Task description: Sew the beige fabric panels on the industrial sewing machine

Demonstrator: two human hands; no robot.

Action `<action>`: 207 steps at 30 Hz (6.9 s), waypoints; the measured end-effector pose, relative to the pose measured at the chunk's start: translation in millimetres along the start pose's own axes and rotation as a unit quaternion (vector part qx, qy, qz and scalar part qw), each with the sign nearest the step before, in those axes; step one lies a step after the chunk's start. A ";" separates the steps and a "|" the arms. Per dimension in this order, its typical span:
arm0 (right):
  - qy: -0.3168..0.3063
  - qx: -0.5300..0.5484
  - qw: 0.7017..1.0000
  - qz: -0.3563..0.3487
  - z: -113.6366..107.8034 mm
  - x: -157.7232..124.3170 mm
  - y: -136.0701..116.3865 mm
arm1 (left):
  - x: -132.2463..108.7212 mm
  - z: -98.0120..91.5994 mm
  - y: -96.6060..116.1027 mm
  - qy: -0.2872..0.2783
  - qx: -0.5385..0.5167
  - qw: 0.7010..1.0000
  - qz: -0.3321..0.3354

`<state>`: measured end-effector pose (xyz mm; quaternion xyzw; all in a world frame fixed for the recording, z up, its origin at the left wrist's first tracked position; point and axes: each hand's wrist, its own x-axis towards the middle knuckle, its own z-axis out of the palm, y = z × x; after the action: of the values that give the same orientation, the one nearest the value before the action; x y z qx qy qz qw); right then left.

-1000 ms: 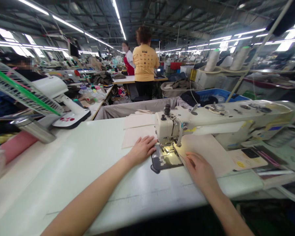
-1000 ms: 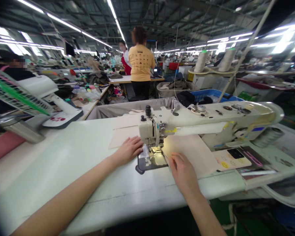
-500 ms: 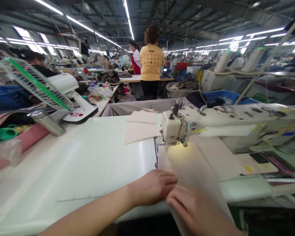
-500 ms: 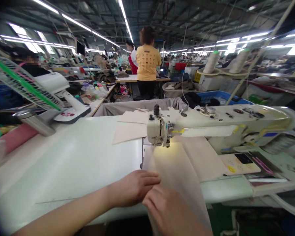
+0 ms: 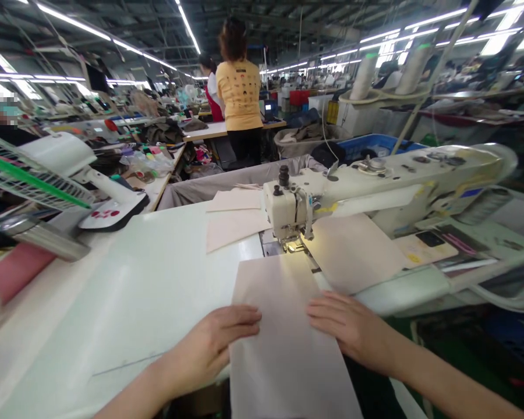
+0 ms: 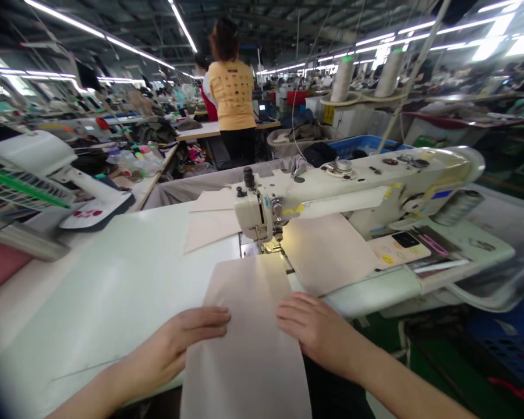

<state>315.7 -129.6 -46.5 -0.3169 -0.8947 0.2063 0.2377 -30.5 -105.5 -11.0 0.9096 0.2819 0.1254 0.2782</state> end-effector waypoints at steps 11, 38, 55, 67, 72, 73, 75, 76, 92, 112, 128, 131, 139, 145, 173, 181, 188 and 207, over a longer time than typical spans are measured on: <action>0.229 0.265 0.879 0.324 34.8 54.6 19.6 | 42.3 8.0 -15.2 0.169 -0.066 0.916 -0.359; 0.182 0.131 0.918 0.327 34.0 66.5 23.0 | 40.1 18.6 -11.0 0.163 0.032 0.918 -0.360; 0.156 -0.108 0.973 0.131 41.4 68.3 17.7 | 98.0 47.1 -17.4 0.130 0.190 0.971 -0.065; 0.205 -0.075 0.969 0.116 43.7 81.7 28.1 | 104.4 26.6 -40.3 0.095 0.178 0.979 -0.041; 0.198 -0.072 0.970 0.118 44.1 80.7 28.4 | 104.4 28.6 -39.9 0.093 0.169 0.980 -0.037; 0.197 -0.073 0.970 0.119 44.0 80.8 28.3 | 104.2 28.5 -40.2 0.093 0.169 0.981 -0.036; 0.197 -0.078 0.970 0.122 43.8 81.8 28.3 | 104.6 27.7 -41.8 0.097 0.167 0.981 -0.034; 0.196 -0.080 0.969 0.124 43.6 82.6 28.4 | 105.3 27.0 -43.1 0.100 0.167 0.980 -0.032; 0.131 -0.121 0.981 0.076 30.8 33.6 7.2 | 76.2 31.6 -0.1 0.001 0.147 0.988 0.056; 0.119 -0.213 0.958 0.148 19.5 99.6 43.2 | 123.2 -6.8 -75.2 0.052 0.139 0.988 0.040; 0.178 -0.168 0.960 0.137 40.5 73.2 32.2 | 128.0 -2.8 -84.2 0.064 0.177 0.982 -0.025; 0.187 -0.168 0.959 0.134 39.2 70.1 29.2 | 126.0 2.3 -85.9 0.083 0.211 0.967 -0.113; 0.231 -0.149 0.953 0.124 44.0 60.8 25.4 | 106.2 -11.1 -68.6 0.046 0.266 0.951 -0.154; 0.230 -0.141 0.956 0.114 47.1 60.4 29.3 | 107.4 -32.3 -49.4 0.067 0.243 0.953 -0.171; 0.186 -0.100 0.972 0.102 43.3 59.8 17.9 | 73.6 5.1 10.4 0.015 0.329 0.916 -0.228; 0.187 -0.065 0.977 0.083 36.5 68.1 33.0 | 106.0 28.4 -37.2 0.050 0.192 0.979 -0.045; 0.198 -0.064 0.974 0.091 38.6 74.3 35.3 | 108.5 17.0 -43.6 0.053 0.174 0.983 -0.020; 0.164 -0.112 0.977 0.077 31.4 45.7 12.2 | 90.9 27.3 -16.2 0.024 0.158 0.987 0.030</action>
<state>272.6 -97.3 -64.5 -0.4385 -0.8340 0.0678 0.3279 46.4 -53.4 -36.1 0.9470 0.2774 0.1088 0.1203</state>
